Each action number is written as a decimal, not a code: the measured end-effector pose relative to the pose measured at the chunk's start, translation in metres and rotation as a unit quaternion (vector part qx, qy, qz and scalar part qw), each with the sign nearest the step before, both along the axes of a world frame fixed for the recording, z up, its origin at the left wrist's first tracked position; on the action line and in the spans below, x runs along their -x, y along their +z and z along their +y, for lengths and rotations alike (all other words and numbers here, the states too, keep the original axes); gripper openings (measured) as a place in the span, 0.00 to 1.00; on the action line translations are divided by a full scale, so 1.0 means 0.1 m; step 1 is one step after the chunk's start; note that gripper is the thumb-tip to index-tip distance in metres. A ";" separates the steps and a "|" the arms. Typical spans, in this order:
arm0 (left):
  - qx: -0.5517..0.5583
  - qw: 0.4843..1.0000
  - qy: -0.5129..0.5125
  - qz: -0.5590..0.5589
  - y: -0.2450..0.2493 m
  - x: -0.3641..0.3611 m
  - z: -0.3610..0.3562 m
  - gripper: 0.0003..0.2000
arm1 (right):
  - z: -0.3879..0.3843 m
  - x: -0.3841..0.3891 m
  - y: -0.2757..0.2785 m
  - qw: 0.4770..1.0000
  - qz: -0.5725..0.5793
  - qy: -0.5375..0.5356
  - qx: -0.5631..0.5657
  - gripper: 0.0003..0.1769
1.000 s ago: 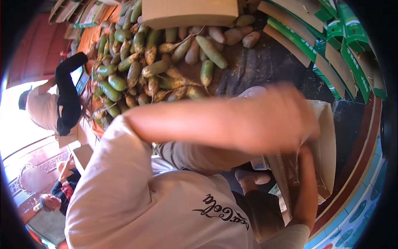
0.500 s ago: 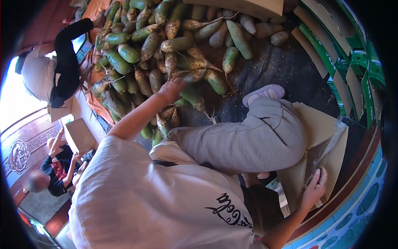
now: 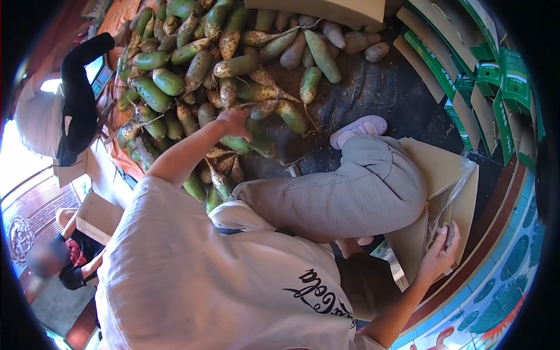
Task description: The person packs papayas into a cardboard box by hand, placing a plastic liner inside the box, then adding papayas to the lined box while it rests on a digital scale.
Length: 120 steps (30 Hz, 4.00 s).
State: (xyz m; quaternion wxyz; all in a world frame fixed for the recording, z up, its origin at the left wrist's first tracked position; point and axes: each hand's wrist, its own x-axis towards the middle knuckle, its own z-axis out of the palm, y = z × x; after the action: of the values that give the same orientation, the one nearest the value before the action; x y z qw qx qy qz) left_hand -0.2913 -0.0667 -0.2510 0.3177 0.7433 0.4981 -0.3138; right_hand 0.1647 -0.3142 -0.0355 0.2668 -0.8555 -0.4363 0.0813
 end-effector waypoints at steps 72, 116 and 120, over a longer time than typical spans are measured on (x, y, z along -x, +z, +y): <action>-0.335 0.841 -0.035 -0.423 2.10 -0.54 0.35 0.37 | 2.47 1.53 0.04 0.942 0.017 0.335 0.022 0.19; 0.201 0.486 0.323 -0.787 2.41 -1.69 0.76 0.23 | 2.19 0.69 0.53 0.712 0.651 0.263 -0.022 0.33; 0.228 0.521 0.249 -0.784 2.42 -1.99 0.59 0.34 | 2.18 0.71 0.51 0.677 0.701 0.223 -0.009 0.36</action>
State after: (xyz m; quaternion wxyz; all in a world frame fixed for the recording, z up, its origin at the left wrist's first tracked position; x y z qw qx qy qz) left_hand -0.0921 -0.0074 -0.0088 0.8038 0.4367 0.1234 0.3848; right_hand 0.0940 -0.0962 0.0155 0.4765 -0.4222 -0.2997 0.7105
